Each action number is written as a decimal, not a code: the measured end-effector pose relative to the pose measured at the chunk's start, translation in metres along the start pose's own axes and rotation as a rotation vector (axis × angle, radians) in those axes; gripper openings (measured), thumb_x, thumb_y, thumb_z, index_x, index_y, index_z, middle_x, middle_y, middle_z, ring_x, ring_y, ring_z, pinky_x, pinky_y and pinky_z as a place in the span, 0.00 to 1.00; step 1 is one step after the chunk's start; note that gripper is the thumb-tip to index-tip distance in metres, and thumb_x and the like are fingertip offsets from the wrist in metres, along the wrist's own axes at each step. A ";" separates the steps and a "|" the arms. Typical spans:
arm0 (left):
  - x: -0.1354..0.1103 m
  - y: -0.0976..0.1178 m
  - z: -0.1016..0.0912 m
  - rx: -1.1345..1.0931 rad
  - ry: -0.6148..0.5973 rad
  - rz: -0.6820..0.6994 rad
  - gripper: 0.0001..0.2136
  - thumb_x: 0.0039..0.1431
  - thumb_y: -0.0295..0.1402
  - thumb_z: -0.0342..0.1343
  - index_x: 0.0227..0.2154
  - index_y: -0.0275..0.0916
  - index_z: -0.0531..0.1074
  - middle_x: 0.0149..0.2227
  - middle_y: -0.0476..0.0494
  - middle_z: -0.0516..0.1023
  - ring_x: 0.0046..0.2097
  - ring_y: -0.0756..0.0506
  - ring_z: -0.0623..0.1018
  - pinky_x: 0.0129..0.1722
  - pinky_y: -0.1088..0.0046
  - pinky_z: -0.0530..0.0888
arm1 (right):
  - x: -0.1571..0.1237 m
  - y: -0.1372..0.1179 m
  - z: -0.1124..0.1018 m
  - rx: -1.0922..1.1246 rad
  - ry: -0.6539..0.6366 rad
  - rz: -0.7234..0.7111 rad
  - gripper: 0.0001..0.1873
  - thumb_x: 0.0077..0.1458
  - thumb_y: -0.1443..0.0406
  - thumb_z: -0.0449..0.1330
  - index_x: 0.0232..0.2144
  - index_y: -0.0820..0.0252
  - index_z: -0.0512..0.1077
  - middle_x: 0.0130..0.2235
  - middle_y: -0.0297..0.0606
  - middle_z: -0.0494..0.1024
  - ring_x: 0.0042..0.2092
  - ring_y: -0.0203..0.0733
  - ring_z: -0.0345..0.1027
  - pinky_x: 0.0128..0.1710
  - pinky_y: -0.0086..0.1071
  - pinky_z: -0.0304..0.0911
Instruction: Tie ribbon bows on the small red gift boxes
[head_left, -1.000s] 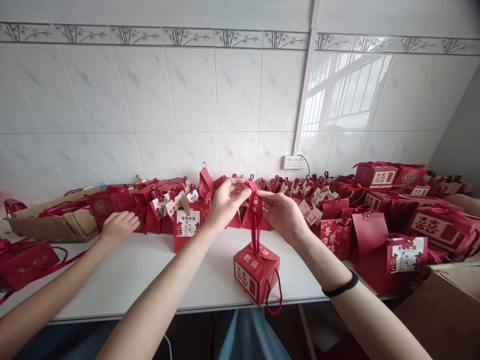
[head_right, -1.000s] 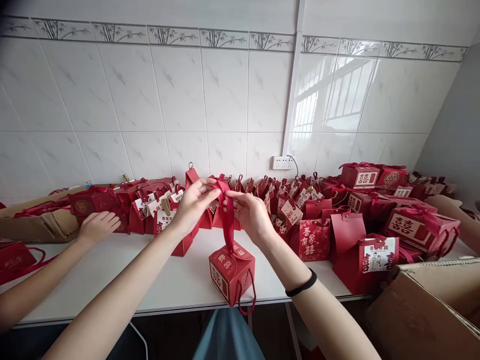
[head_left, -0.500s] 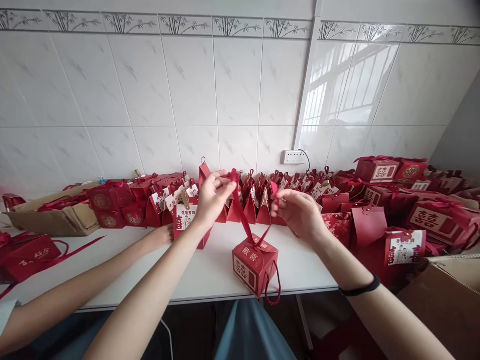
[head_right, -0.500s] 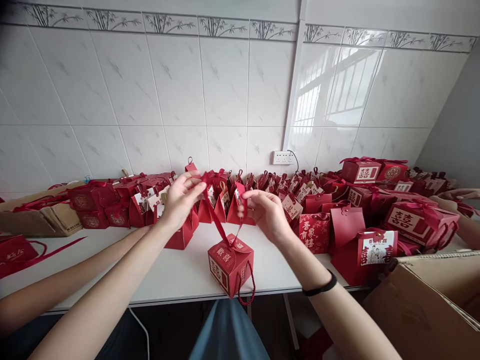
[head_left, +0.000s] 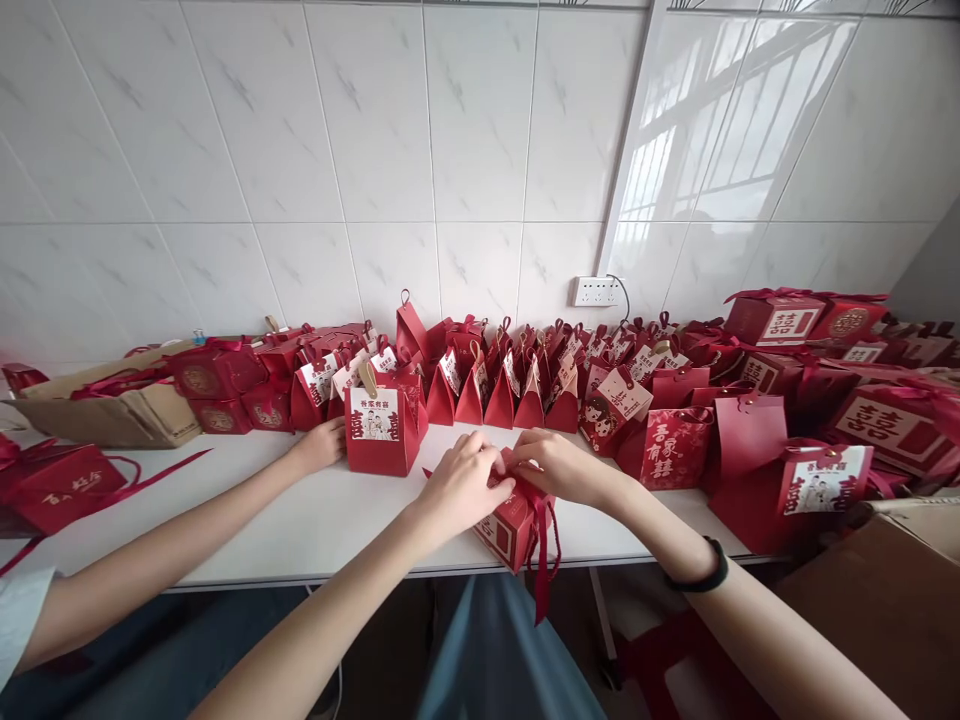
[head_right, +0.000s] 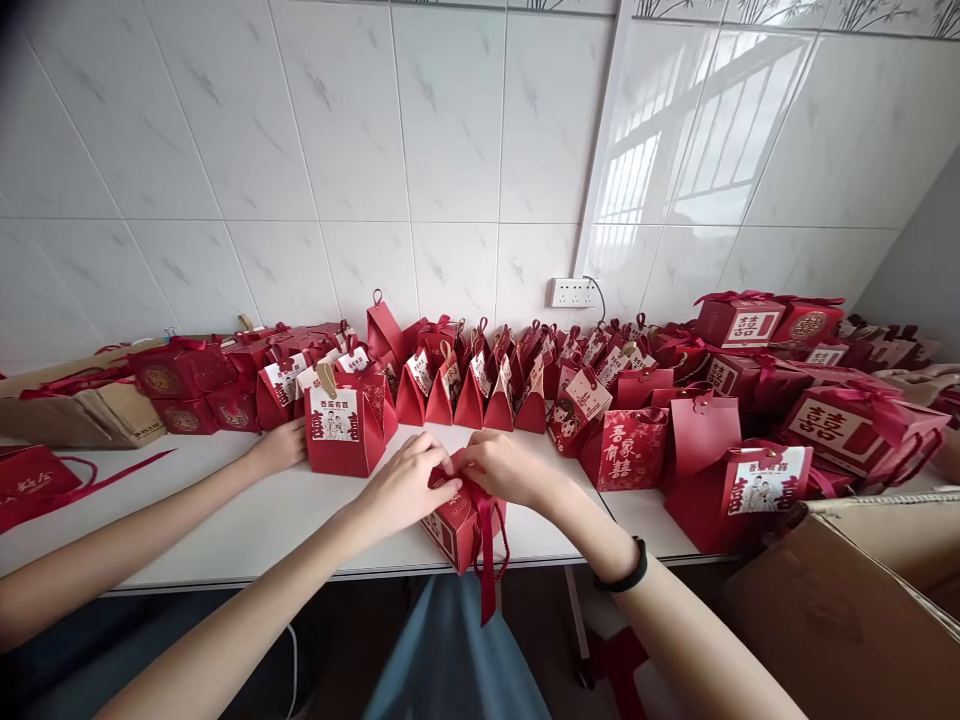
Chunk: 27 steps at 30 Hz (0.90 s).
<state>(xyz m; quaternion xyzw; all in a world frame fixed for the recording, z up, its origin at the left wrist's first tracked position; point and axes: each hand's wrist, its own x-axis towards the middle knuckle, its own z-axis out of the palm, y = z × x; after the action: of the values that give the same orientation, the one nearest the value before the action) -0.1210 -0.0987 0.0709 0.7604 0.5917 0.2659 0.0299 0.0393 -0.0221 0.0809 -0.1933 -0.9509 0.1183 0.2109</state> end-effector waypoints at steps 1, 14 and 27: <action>-0.001 0.000 0.003 -0.005 -0.020 -0.021 0.02 0.53 0.32 0.57 0.27 0.40 0.71 0.35 0.45 0.70 0.42 0.42 0.74 0.41 0.63 0.72 | 0.000 0.000 0.000 -0.032 -0.036 -0.010 0.11 0.53 0.73 0.57 0.34 0.57 0.78 0.31 0.39 0.74 0.33 0.39 0.68 0.35 0.29 0.61; 0.001 -0.001 0.021 -0.061 0.045 -0.066 0.05 0.51 0.25 0.52 0.22 0.39 0.65 0.33 0.44 0.69 0.40 0.41 0.73 0.39 0.61 0.73 | 0.001 0.014 0.008 0.066 -0.085 -0.007 0.06 0.44 0.77 0.57 0.24 0.63 0.67 0.27 0.33 0.66 0.28 0.32 0.56 0.28 0.26 0.53; -0.006 -0.022 0.030 -0.163 0.200 0.087 0.06 0.54 0.22 0.49 0.27 0.40 0.61 0.43 0.41 0.65 0.52 0.41 0.71 0.49 0.60 0.72 | -0.014 0.010 0.017 0.229 0.042 0.071 0.06 0.48 0.75 0.53 0.28 0.61 0.66 0.29 0.33 0.66 0.29 0.32 0.59 0.31 0.26 0.57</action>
<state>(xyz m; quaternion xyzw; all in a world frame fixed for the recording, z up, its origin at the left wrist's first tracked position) -0.1281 -0.0895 0.0357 0.7501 0.5346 0.3886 0.0210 0.0460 -0.0215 0.0577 -0.2040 -0.9191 0.2292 0.2469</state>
